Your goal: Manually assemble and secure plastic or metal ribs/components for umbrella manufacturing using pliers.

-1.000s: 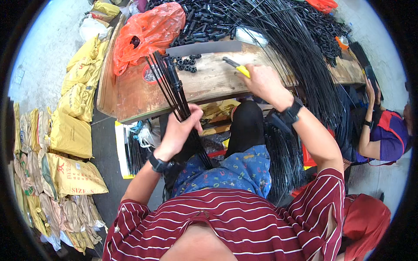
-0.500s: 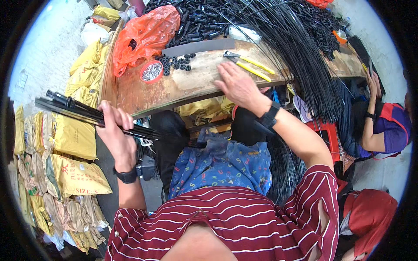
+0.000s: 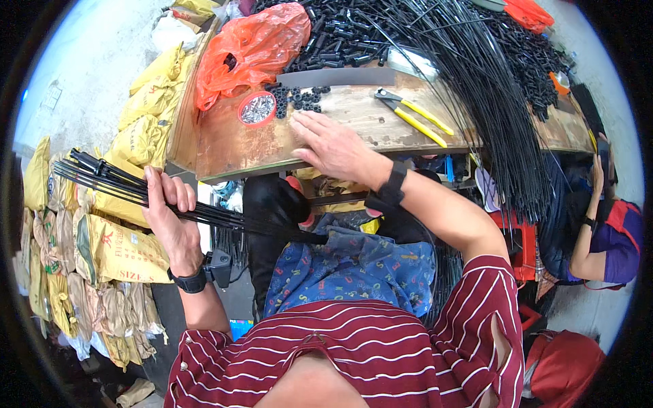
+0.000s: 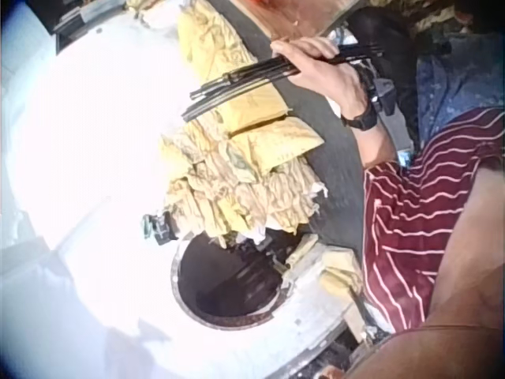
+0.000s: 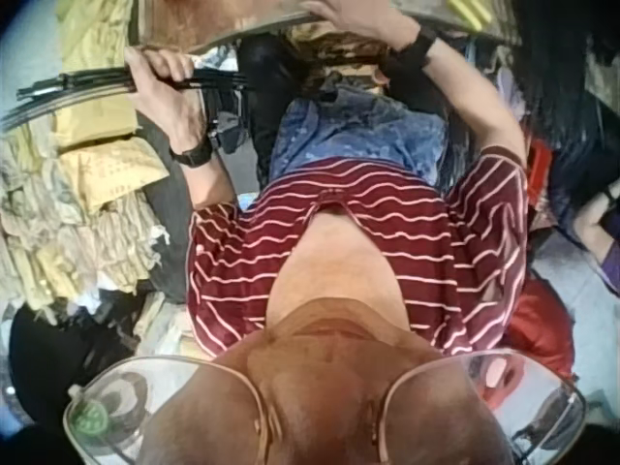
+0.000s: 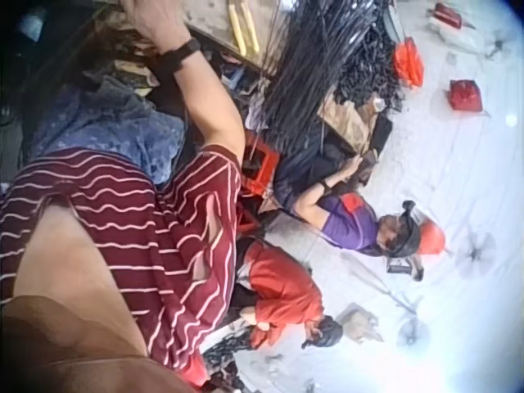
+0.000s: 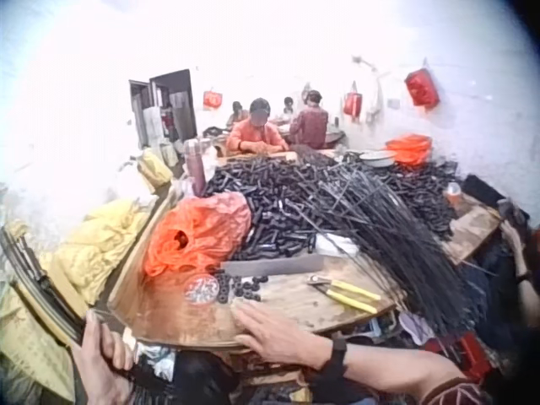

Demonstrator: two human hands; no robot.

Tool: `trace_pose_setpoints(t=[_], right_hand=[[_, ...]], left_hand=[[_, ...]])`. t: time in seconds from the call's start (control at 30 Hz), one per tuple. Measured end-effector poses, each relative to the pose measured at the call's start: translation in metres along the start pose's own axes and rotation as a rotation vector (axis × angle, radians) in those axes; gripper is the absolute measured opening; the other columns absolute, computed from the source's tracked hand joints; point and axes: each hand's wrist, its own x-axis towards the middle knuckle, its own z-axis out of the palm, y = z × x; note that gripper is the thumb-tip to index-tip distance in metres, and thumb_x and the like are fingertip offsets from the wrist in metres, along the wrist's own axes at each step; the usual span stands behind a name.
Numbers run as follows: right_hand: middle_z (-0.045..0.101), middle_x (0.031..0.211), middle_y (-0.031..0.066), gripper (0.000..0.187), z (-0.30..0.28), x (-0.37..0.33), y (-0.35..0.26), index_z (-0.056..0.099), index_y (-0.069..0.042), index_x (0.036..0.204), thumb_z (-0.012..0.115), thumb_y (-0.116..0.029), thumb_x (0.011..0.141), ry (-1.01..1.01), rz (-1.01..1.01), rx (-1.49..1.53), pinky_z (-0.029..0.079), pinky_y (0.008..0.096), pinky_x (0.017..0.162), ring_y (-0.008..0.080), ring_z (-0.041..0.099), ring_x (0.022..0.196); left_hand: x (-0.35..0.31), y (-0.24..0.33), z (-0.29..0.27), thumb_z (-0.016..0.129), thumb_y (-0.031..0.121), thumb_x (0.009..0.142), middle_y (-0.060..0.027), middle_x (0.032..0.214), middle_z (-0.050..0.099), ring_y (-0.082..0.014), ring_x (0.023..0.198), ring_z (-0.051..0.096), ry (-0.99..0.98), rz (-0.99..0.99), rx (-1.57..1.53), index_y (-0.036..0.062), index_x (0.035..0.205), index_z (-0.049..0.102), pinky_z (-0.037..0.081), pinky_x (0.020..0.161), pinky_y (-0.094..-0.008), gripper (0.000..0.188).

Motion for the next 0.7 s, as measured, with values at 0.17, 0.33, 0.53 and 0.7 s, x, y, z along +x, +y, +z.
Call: trace_pose_setpoints(t=[0.17, 0.33, 0.53, 0.7], right_hand=[[0.048, 0.133, 0.0213, 0.048, 0.008, 0.017, 0.002, 0.049, 0.003, 0.127, 0.051, -0.032, 0.094, -0.103, 0.005, -0.079, 0.036, 0.0399, 0.106, 0.0339, 0.044, 0.126], [0.049, 0.131, 0.0192, 0.046, 0.008, 0.021, 0.003, 0.051, 0.002, 0.125, 0.052, -0.032, 0.094, -0.104, -0.019, -0.104, 0.036, 0.0385, 0.105, 0.0332, 0.043, 0.125], [0.057, 0.121, 0.0128, 0.035, -0.007, 0.016, 0.002, 0.058, 0.000, 0.113, 0.054, -0.029, 0.092, -0.240, 0.013, 0.062, 0.042, 0.0371, 0.099, 0.0304, 0.051, 0.116], [0.061, 0.110, 0.0104, 0.030, 0.006, 0.030, 0.017, 0.062, -0.002, 0.103, 0.055, -0.029, 0.091, -0.043, -0.107, -0.076, 0.044, 0.0348, 0.088, 0.0261, 0.054, 0.097]], left_hand=[[0.002, 0.010, 0.004, 0.049, 0.024, 0.100, 0.0019, 0.054, 0.031, -0.0085, 0.040, 0.031, -0.077, -0.034, -0.041, 0.0059, 0.083, 0.049, 0.029, 0.040, -0.0244, 0.024], [0.001, 0.018, 0.008, 0.048, 0.024, 0.100, 0.0021, 0.053, 0.030, -0.0085, 0.040, 0.032, -0.116, -0.043, -0.037, 0.0054, 0.083, 0.048, 0.029, 0.038, -0.0238, 0.025], [0.006, 0.038, -0.006, 0.043, 0.027, 0.102, 0.0034, 0.055, 0.029, -0.0065, 0.041, 0.028, -0.131, 0.023, -0.152, 0.0063, 0.087, 0.050, 0.028, 0.038, -0.0218, 0.026], [0.012, 0.041, -0.024, 0.042, 0.027, 0.102, 0.0034, 0.055, 0.029, -0.0059, 0.040, 0.028, -0.147, 0.019, -0.230, 0.0058, 0.092, 0.052, 0.028, 0.037, -0.0214, 0.025]])
